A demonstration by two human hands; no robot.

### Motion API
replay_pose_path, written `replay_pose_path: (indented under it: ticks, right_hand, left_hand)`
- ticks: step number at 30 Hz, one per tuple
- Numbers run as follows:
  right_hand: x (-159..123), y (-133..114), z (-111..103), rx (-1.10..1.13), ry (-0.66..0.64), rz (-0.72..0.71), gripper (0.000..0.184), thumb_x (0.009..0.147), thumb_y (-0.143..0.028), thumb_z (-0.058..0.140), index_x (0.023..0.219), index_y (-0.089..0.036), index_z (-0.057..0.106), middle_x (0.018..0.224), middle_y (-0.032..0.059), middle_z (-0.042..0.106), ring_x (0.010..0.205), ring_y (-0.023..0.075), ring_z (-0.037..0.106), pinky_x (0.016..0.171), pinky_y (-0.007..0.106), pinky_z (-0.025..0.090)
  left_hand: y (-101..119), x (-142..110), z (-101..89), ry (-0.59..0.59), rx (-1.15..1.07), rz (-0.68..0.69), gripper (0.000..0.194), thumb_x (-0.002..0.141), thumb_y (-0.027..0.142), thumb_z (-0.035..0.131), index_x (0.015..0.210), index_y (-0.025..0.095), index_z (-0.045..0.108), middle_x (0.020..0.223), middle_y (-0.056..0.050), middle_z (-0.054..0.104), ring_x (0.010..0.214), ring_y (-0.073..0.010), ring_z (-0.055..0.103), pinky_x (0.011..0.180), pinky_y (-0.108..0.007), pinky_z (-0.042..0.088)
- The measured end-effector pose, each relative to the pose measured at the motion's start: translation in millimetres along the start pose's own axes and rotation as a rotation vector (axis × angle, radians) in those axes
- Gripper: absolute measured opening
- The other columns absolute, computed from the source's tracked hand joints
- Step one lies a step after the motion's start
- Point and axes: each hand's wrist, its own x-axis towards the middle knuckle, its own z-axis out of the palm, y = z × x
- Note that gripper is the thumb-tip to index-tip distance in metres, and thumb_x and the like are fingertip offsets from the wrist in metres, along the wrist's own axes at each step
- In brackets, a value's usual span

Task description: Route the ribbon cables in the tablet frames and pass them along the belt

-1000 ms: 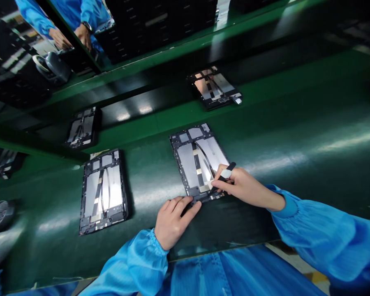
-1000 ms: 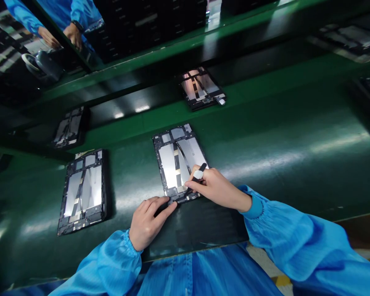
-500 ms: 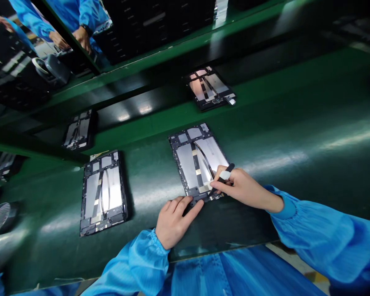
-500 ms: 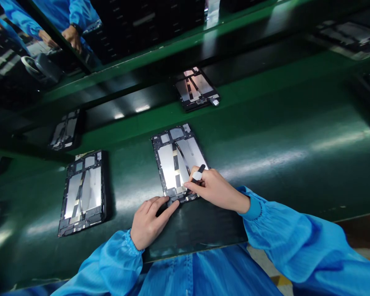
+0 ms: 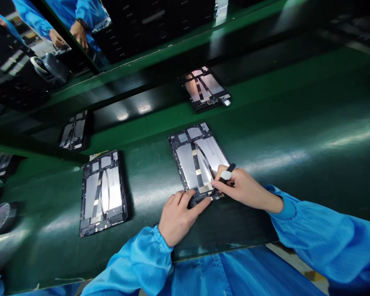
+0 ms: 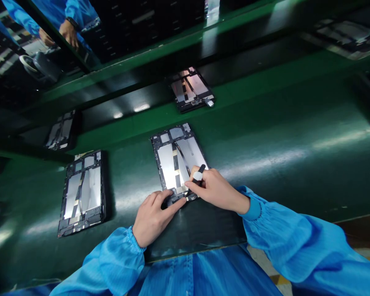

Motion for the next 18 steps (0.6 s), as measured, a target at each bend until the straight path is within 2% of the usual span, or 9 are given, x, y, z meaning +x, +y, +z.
replay_pose_path:
  ticks: [2, 3, 6, 7, 8, 11, 13, 16, 18]
  right_hand:
    - [-0.9, 3.8, 0.9, 0.055, 0.049, -0.031, 0.027, 0.092, -0.039, 0.056, 0.075, -0.017, 0.058, 0.070, 0.0017, 0.056, 0.058, 0.0133, 0.057, 0.054, 0.026, 0.043]
    - [-1.1, 6.6, 1.2, 0.081, 0.125, -0.055, 0.028, 0.092, -0.039, 0.056, 0.075, -0.017, 0.058, 0.073, 0.0026, 0.057, 0.062, 0.0141, 0.059, 0.058, 0.027, 0.045]
    - [1.2, 16.7, 1.4, 0.148, 0.471, -0.062, 0.031, 0.090, -0.045, 0.058, 0.075, -0.018, 0.057, 0.078, 0.0052, 0.060, 0.080, 0.0189, 0.063, 0.073, 0.030, 0.050]
    - [3.1, 19.6, 1.6, 0.193, 0.545, -0.027, 0.033, 0.088, -0.049, 0.060, 0.075, -0.019, 0.056, 0.078, 0.0054, 0.060, 0.082, 0.0200, 0.063, 0.075, 0.031, 0.050]
    - [5.6, 21.7, 2.0, 0.259, 0.564, 0.021, 0.036, 0.086, -0.053, 0.062, 0.077, -0.019, 0.054, 0.077, 0.0052, 0.061, 0.081, 0.0203, 0.063, 0.074, 0.031, 0.051]
    - [16.4, 21.2, 6.5, 0.472, 0.457, 0.114, 0.046, 0.080, -0.063, 0.065, 0.083, -0.019, 0.055, 0.078, 0.0047, 0.063, 0.073, 0.0187, 0.064, 0.066, 0.030, 0.052]
    - [26.9, 15.7, 12.6, 0.531, 0.380, 0.098, 0.050, 0.079, -0.066, 0.064, 0.089, -0.016, 0.060, 0.087, 0.0072, 0.067, 0.078, 0.0192, 0.066, 0.070, 0.031, 0.054]
    - [49.4, 5.8, 22.8, 0.535, 0.288, 0.022, 0.055, 0.081, -0.068, 0.059, 0.092, -0.014, 0.068, 0.095, 0.0102, 0.070, 0.089, 0.0216, 0.068, 0.080, 0.033, 0.056]
    - [68.8, 3.5, 25.7, 0.529, 0.270, -0.027, 0.056, 0.082, -0.068, 0.058, 0.096, -0.015, 0.071, 0.096, 0.0097, 0.071, 0.092, 0.0213, 0.068, 0.083, 0.034, 0.056]
  left_hand:
    - [-6.9, 0.3, -0.8, -0.012, -0.068, 0.035, 0.035, 0.094, 0.021, 0.056, 0.127, 0.031, 0.062, 0.121, -0.007, 0.058, 0.093, -0.0202, 0.054, 0.076, -0.034, 0.051]
    - [-11.6, -1.2, -0.5, -0.010, -0.121, 0.059, 0.033, 0.095, 0.020, 0.055, 0.126, 0.028, 0.063, 0.126, -0.007, 0.057, 0.096, -0.0196, 0.054, 0.079, -0.033, 0.051]
    - [-24.3, -8.4, 0.9, 0.012, -0.255, 0.109, 0.032, 0.095, 0.014, 0.054, 0.125, 0.021, 0.062, 0.138, -0.007, 0.052, 0.108, -0.0189, 0.053, 0.089, -0.032, 0.049]
    - [-26.1, -9.9, 0.6, 0.022, -0.261, 0.109, 0.031, 0.095, 0.014, 0.054, 0.124, 0.021, 0.062, 0.139, -0.007, 0.052, 0.109, -0.0193, 0.053, 0.090, -0.032, 0.048]
    - [-26.2, -10.3, -0.2, 0.039, -0.248, 0.104, 0.030, 0.094, 0.015, 0.055, 0.123, 0.021, 0.063, 0.137, -0.007, 0.053, 0.108, -0.0196, 0.053, 0.088, -0.033, 0.048]
    - [-17.0, -4.6, -5.6, 0.118, -0.178, 0.110, 0.020, 0.094, 0.022, 0.059, 0.113, 0.018, 0.064, 0.120, -0.006, 0.063, 0.097, -0.0181, 0.055, 0.079, -0.031, 0.045]
    - [-8.5, 3.7, -8.4, 0.120, -0.107, 0.135, 0.024, 0.095, 0.029, 0.059, 0.115, 0.016, 0.062, 0.110, -0.006, 0.065, 0.090, -0.0175, 0.056, 0.073, -0.031, 0.043]
    - [-8.6, 21.3, -6.0, 0.006, 0.080, 0.091, 0.039, 0.094, 0.036, 0.060, 0.126, 0.015, 0.058, 0.107, -0.008, 0.063, 0.087, -0.0198, 0.056, 0.071, -0.034, 0.044]
    - [-25.9, 37.4, -0.2, -0.049, 0.208, -0.035, 0.041, 0.091, 0.035, 0.062, 0.128, 0.017, 0.059, 0.105, -0.008, 0.062, 0.087, -0.0213, 0.056, 0.071, -0.035, 0.046]
